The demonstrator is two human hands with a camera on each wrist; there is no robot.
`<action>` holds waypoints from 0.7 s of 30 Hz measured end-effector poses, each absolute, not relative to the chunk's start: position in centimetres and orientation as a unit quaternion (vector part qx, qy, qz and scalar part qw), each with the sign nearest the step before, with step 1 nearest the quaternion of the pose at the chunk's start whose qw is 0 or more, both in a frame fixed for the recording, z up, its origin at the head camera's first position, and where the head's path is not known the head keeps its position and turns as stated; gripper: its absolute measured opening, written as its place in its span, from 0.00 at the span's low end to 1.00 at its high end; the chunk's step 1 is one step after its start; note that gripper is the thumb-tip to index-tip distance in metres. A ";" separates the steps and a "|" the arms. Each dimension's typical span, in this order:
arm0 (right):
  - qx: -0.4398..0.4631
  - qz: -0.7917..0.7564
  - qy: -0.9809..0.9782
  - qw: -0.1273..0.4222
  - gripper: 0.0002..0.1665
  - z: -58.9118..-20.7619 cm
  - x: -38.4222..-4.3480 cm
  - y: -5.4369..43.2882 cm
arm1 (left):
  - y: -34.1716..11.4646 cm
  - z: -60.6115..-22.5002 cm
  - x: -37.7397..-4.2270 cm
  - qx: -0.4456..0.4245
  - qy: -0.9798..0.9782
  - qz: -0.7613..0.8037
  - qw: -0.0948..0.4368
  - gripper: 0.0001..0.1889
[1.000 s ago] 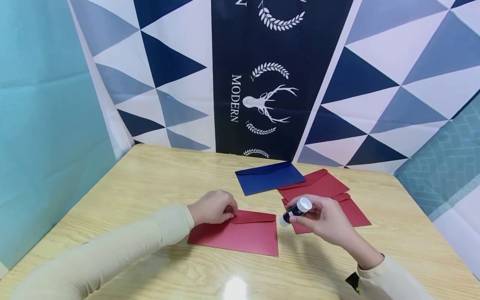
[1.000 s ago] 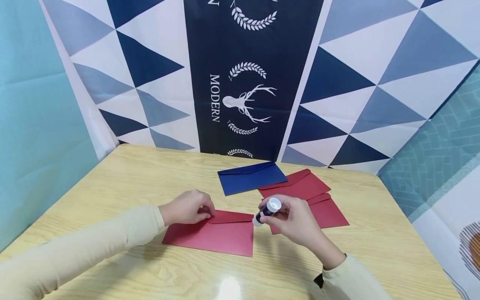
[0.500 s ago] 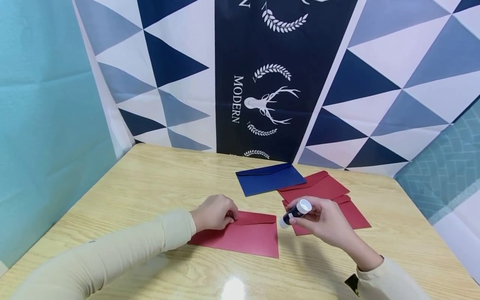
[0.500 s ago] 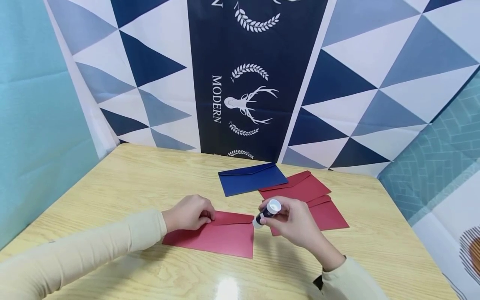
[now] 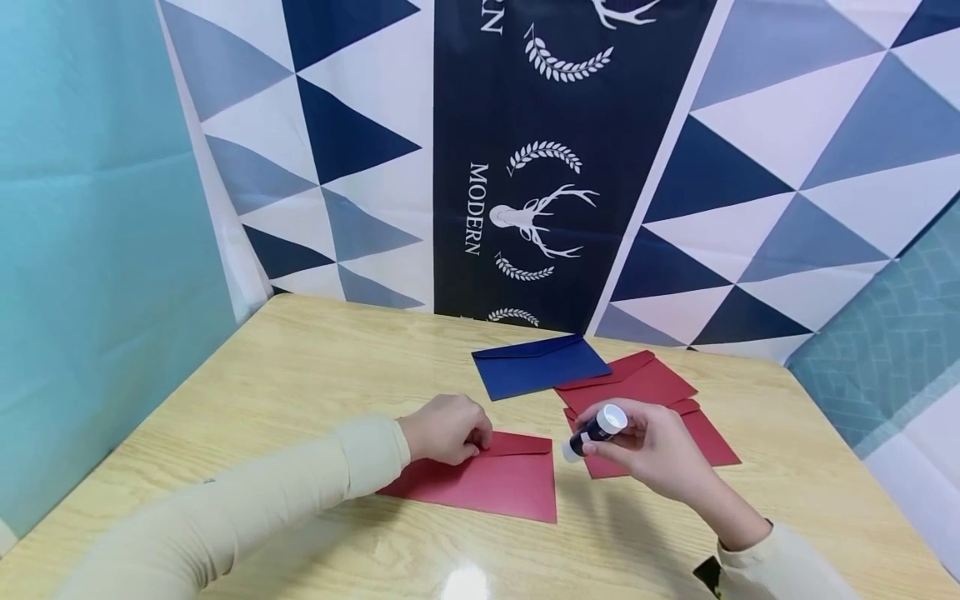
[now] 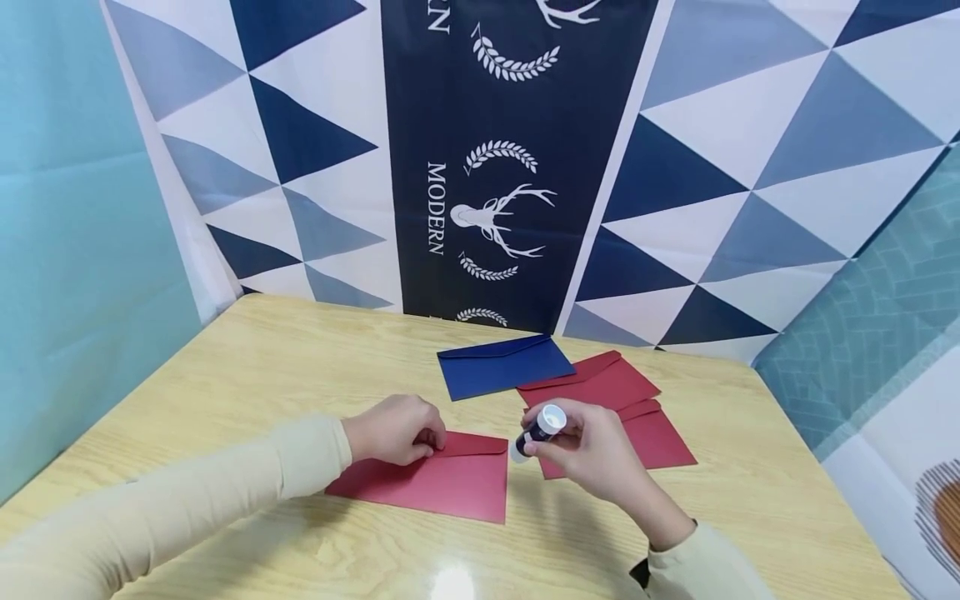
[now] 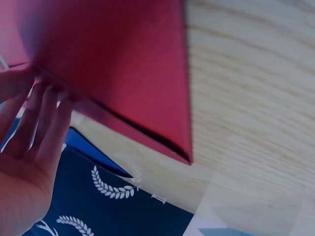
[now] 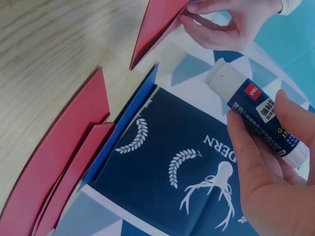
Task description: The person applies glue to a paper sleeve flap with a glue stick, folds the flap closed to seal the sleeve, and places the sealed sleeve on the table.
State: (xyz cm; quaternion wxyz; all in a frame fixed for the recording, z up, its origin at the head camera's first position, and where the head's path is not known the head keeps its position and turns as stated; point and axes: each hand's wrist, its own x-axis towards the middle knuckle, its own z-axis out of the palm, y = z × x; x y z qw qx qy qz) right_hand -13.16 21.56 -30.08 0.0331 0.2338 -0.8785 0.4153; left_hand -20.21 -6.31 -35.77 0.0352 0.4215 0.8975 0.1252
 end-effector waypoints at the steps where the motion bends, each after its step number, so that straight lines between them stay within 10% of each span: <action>1: 0.233 0.416 -0.878 0.031 0.18 -30.2 -13.2 21.6 | -6.3 -36.0 -20.1 0.422 0.898 0.121 0.029 0.07; 21: 0.251 0.406 -0.878 0.042 0.18 -30.0 -13.4 21.4 | -4.7 -35.7 -20.8 0.428 0.891 0.146 0.041 0.09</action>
